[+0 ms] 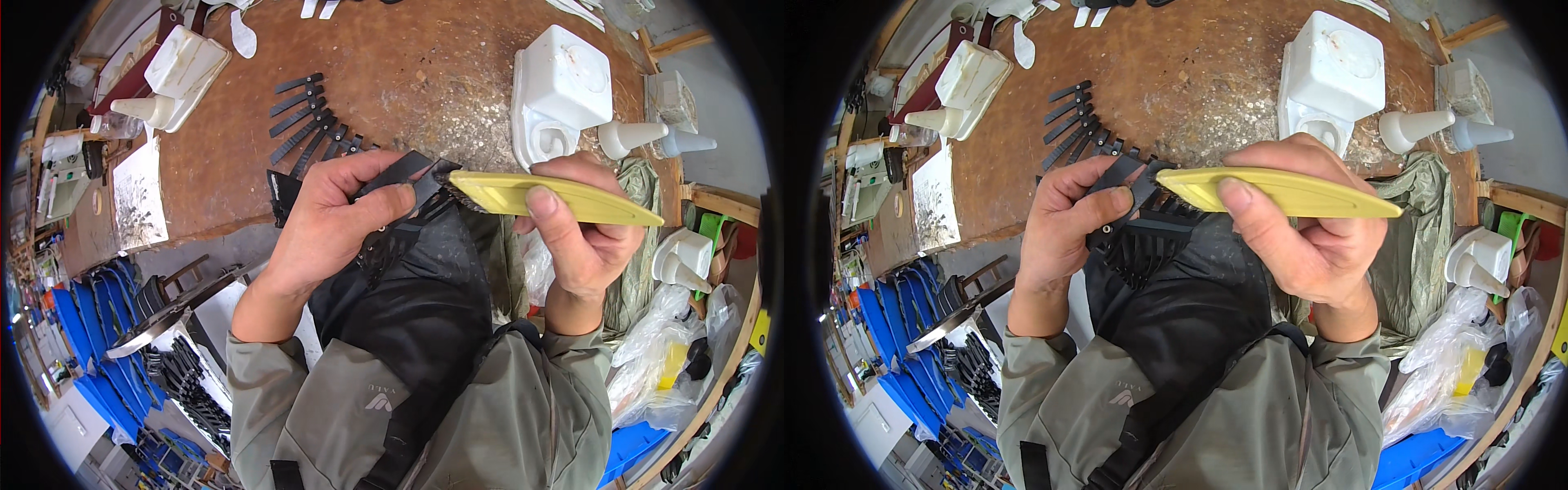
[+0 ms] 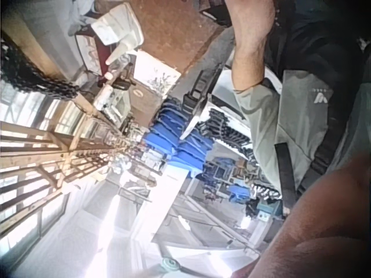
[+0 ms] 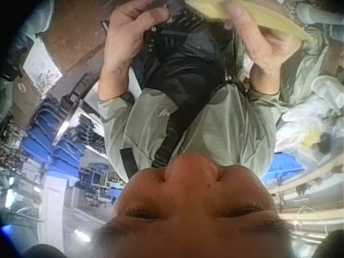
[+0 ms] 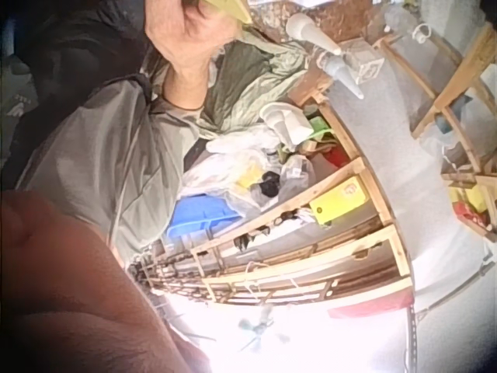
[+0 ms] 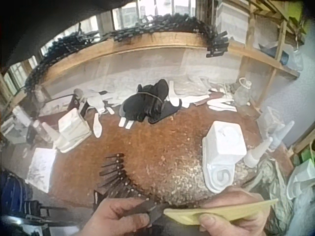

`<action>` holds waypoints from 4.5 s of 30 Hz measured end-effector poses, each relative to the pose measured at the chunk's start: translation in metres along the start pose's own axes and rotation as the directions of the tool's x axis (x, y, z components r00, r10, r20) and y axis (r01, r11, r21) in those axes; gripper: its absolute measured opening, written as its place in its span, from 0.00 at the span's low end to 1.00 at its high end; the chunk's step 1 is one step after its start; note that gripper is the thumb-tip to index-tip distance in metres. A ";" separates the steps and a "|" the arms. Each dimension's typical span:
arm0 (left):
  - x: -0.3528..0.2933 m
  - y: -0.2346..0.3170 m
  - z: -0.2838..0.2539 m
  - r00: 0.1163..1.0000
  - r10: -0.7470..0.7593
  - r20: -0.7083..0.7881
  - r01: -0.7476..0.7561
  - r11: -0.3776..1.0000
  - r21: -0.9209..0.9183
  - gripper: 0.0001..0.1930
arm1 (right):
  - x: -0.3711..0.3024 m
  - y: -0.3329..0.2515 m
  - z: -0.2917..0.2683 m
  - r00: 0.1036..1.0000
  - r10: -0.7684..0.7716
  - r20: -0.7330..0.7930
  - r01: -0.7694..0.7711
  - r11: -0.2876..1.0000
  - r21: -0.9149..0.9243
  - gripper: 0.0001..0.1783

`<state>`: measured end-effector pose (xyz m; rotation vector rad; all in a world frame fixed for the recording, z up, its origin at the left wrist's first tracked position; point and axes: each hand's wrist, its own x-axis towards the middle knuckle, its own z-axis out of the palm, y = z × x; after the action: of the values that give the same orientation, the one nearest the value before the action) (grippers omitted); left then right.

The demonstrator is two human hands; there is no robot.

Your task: Applying adhesive or sealant to black plastic ribbed shoe components using a yellow spreading tool on a workbench.

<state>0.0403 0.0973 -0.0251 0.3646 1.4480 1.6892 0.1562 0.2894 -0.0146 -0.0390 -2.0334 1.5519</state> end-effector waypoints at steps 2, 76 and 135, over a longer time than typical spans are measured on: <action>-0.001 -0.001 -0.001 1.000 0.004 -0.003 -0.004 1.000 -0.016 0.12 | 0.003 0.002 0.003 0.999 -0.005 -0.047 0.004 1.000 -0.020 0.10; -0.105 -0.082 -0.160 0.888 0.186 -0.419 -0.454 0.487 -0.746 0.07 | 0.040 0.039 0.212 0.337 0.378 0.862 -0.819 0.570 0.071 0.16; -0.103 -0.019 -0.153 0.975 0.063 -0.212 -0.078 0.995 -0.065 0.15 | 0.055 -0.011 0.179 0.868 0.134 0.479 -0.229 0.963 0.145 0.12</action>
<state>0.0018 -0.0815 -0.0548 0.2044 1.5346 1.8787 0.0321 0.1487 -0.0103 0.2503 -2.2713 2.0352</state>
